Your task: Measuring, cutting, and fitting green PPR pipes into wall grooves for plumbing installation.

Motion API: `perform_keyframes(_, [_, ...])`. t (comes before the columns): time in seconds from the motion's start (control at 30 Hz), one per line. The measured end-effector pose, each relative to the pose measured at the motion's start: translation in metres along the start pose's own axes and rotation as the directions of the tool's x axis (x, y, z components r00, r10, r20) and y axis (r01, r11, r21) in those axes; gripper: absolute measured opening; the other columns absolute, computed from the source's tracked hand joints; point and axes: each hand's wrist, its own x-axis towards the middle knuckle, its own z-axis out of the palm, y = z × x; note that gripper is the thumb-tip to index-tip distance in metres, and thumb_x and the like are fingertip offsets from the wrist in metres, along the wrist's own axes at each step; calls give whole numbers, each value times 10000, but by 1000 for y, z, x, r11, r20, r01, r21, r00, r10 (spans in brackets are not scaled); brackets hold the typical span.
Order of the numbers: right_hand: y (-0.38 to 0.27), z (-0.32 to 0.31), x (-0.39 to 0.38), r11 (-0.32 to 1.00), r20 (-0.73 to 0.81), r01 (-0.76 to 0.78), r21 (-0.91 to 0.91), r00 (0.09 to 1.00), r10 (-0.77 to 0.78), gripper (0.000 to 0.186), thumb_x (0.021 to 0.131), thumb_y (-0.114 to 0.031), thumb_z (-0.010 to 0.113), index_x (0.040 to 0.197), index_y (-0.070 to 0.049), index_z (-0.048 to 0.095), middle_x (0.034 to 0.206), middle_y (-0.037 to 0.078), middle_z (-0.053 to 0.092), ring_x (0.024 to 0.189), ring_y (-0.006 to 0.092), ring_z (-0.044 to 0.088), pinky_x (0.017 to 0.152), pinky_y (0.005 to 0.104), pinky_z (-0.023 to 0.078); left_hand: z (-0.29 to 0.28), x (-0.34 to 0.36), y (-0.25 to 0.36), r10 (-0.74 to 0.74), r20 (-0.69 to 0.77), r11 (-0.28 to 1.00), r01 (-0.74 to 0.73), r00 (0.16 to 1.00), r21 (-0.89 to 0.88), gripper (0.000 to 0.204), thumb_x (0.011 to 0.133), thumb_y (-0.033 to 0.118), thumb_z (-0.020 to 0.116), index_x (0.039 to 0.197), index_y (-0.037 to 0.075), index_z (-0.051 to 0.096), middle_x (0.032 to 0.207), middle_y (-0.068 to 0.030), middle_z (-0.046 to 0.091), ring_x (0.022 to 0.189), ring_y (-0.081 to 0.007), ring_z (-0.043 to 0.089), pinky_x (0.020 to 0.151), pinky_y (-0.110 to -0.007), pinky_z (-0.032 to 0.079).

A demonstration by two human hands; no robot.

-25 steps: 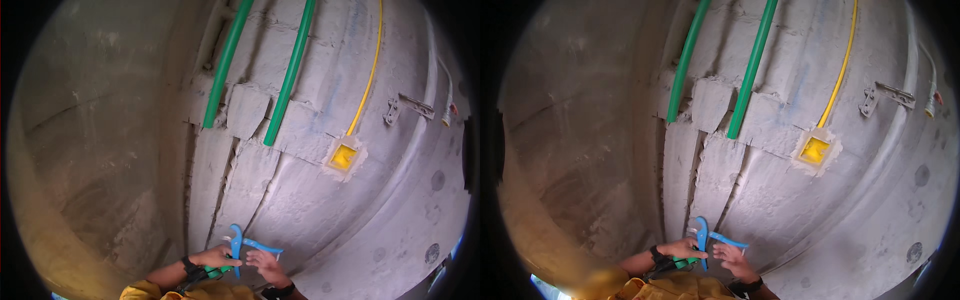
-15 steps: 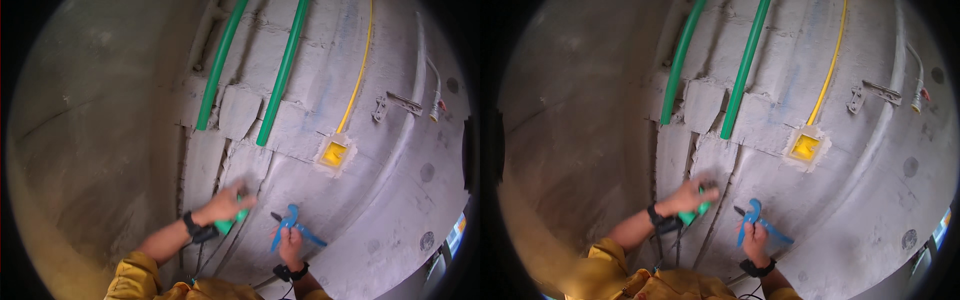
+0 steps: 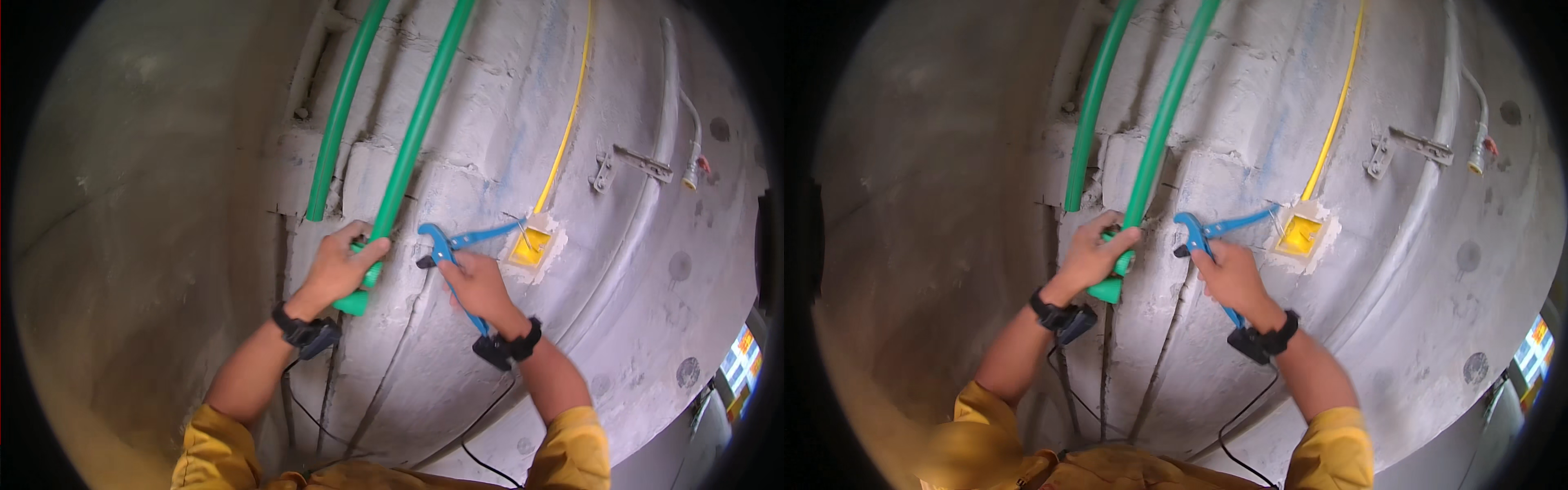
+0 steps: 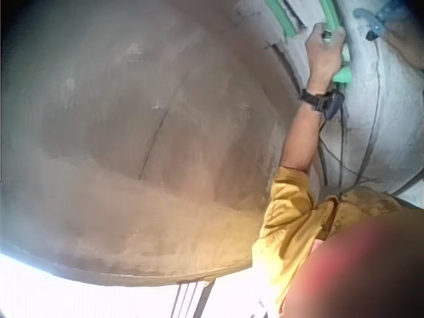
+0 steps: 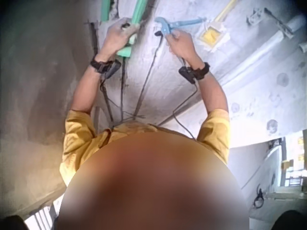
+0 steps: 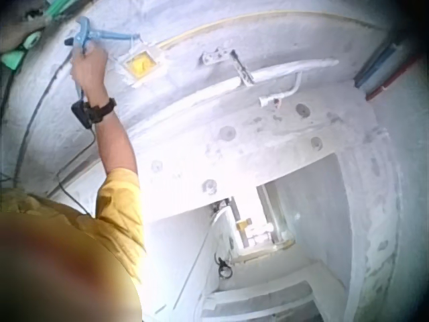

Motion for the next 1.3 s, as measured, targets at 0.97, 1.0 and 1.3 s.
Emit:
perform_keyframes(0.97, [7, 81, 52, 638, -280, 129, -759, 820, -499, 277, 872, -256, 635, 830, 16, 595, 636, 218, 630, 575, 421, 630, 565, 509, 525, -46, -11, 3, 74, 33, 997, -74, 997, 14, 262, 891, 263, 708, 966, 18, 649, 732, -8, 592, 602, -64, 564, 481, -249, 470])
perform_keyframes(1.0, [8, 87, 50, 638, -281, 128, -759, 820, -499, 277, 872, -256, 635, 830, 16, 595, 636, 218, 630, 575, 421, 630, 565, 509, 525, -47, -11, 2, 96, 19, 995, -96, 995, 21, 263, 892, 264, 708, 968, 19, 649, 734, -9, 593, 610, -63, 565, 484, -246, 468])
perform_keyframes(1.3, [26, 116, 52, 795, -525, 32, -606, 735, -430, 246, 901, -278, 625, 828, -45, 599, 599, 184, 613, 575, 403, 632, 518, 481, 511, -48, -11, 7, 71, 32, 997, -72, 997, 25, 273, 890, 271, 712, 973, 18, 651, 749, -8, 604, 637, -61, 563, 510, -248, 466])
